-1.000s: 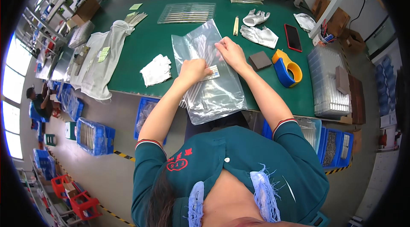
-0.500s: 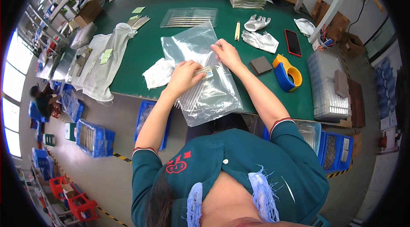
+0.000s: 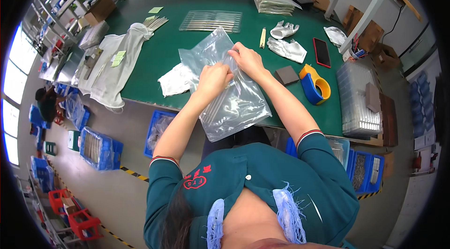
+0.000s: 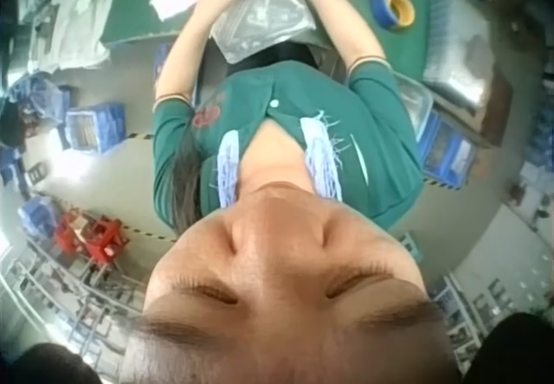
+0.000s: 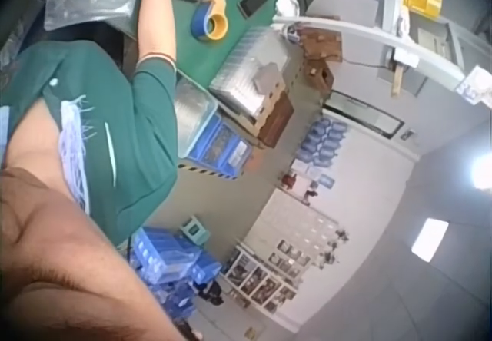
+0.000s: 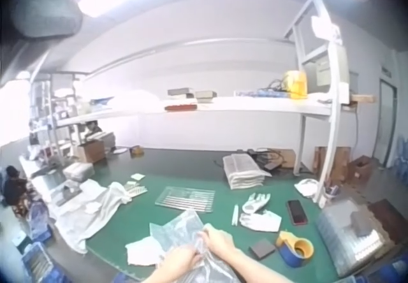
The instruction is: Cleaning, inspecting, and packaging metal rods at a workbench.
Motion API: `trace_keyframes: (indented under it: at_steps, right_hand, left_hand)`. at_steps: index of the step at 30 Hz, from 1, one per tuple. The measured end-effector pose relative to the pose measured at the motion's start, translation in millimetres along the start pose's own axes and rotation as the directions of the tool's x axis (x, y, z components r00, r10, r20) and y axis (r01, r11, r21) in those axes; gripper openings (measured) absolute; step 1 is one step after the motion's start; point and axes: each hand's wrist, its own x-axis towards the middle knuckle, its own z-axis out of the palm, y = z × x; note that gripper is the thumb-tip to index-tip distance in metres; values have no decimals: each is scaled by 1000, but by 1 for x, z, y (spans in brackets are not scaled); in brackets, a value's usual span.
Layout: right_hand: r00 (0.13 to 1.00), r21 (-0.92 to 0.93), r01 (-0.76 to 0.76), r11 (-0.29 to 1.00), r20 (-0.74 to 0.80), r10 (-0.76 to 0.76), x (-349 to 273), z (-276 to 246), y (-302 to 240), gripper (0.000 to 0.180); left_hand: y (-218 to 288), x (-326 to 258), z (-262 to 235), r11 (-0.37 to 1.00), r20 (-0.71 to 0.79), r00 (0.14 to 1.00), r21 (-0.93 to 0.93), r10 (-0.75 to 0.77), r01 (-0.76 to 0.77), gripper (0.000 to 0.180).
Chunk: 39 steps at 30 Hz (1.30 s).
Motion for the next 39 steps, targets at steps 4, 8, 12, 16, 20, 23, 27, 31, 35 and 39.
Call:
trace_keyframes:
  at_steps: [4, 8, 12, 16, 20, 23, 27, 31, 35, 39]
  right_hand:
    - [973, 182, -197, 963, 153, 170, 5, 12, 10, 28]
    - [972, 258, -197, 946, 177, 154, 11, 21, 2, 28]
    - [993, 170, -120, 978, 41, 114, 11, 26, 27, 29]
    - [996, 363, -80, 928, 70, 58, 21, 28, -2, 27]
    - [992, 611, -104, 785, 115, 43, 31, 25, -21, 25]
    - [995, 639, -89, 764, 93, 38, 34, 27, -27, 25]
    - [986, 573, -148, 806, 22, 166, 22, 31, 17, 26]
    - [988, 400, -43, 915, -122, 99, 19, 36, 17, 29]
    - [981, 9, -187, 982, 61, 186, 19, 22, 8, 45]
    - [980, 398, 130, 908, -190, -57, -5, -4, -13, 57]
  left_hand:
    - [2, -13, -7, 949, -111, 944, 94, 309, -300, 9]
    - [-1, -30, -34, 898, -183, 880, 45, 439, -438, 7]
    - [13, -54, -79, 820, -359, 862, -320, 359, -474, 5]
    - [-5, -60, -82, 356, -583, 813, -760, -4, -543, 4]
    - [-13, -72, -88, 15, -679, 683, -712, -270, -702, 13]
    - [-10, -82, -99, 49, -745, 565, -618, -355, -784, 15]
    - [-18, -162, -194, -577, -881, 309, -51, -358, -815, 22]
    - [-39, -128, -188, 411, -852, 486, -520, -193, -749, 13]
    - [-10, -91, -140, 454, -482, 805, -837, -345, -306, 7]
    - [-5, -73, -110, 512, -350, 876, -847, -331, -144, 8]
